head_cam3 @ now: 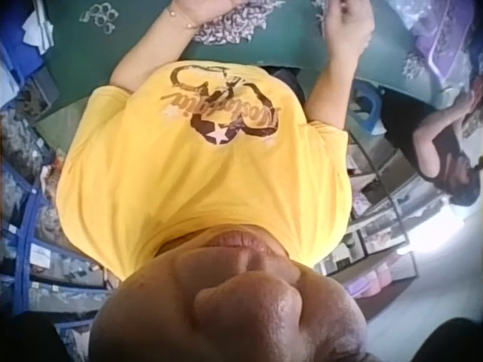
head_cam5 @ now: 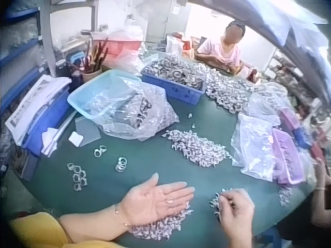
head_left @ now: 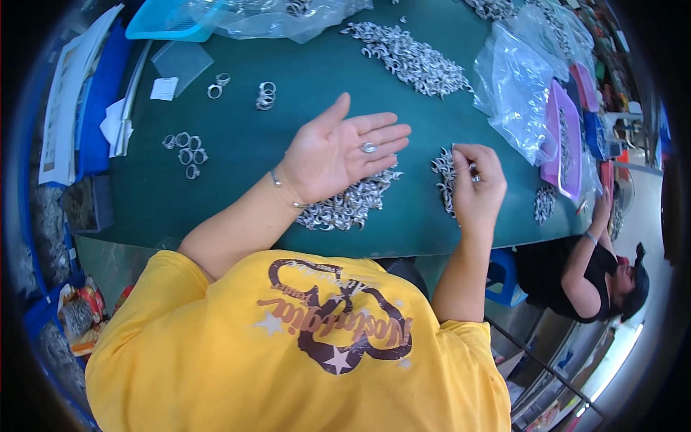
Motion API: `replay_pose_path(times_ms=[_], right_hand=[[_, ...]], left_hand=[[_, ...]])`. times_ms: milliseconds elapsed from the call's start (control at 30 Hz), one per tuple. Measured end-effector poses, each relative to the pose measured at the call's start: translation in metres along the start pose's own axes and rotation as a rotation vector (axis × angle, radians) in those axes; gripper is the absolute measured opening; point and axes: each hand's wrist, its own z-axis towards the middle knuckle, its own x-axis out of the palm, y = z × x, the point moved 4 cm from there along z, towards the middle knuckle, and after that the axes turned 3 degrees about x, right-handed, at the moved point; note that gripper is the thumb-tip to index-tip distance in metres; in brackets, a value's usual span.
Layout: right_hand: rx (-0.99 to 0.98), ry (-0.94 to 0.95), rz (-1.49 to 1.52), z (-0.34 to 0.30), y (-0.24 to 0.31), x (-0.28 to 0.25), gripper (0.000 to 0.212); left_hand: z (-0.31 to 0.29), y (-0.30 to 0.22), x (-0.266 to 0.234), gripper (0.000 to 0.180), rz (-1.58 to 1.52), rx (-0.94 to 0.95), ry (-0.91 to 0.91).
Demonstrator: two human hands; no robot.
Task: The person sorts small metal rings by hand, picking individual rings from a large central pile and organizing them into separate smaller groups on the workbench.
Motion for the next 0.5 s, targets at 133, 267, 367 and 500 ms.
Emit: replay_pose_path(times_ms=[133, 267, 367, 500], right_hand=[[-0.406, 0.154, 0.172, -0.005, 0.057, 0.052, 0.019], [-0.394, 0.192, 0.152, -0.004, 0.06, 0.067, 0.016], [-0.308, 0.189, 0.186, -0.001, 0.05, 0.062, 0.015], [-0.366, 0.21, 0.177, 0.0, 0.045, 0.056, 0.014]], left_hand=[[0.002, 0.001, -0.015, 0.072, -0.197, -0.035, 0.21], [0.003, 0.003, -0.015, 0.074, -0.227, -0.039, 0.364], [0.001, 0.004, 0.001, 0.075, 0.008, -0.02, 0.023], [-0.001, 0.002, -0.002, 0.076, 0.024, -0.017, 0.0]])
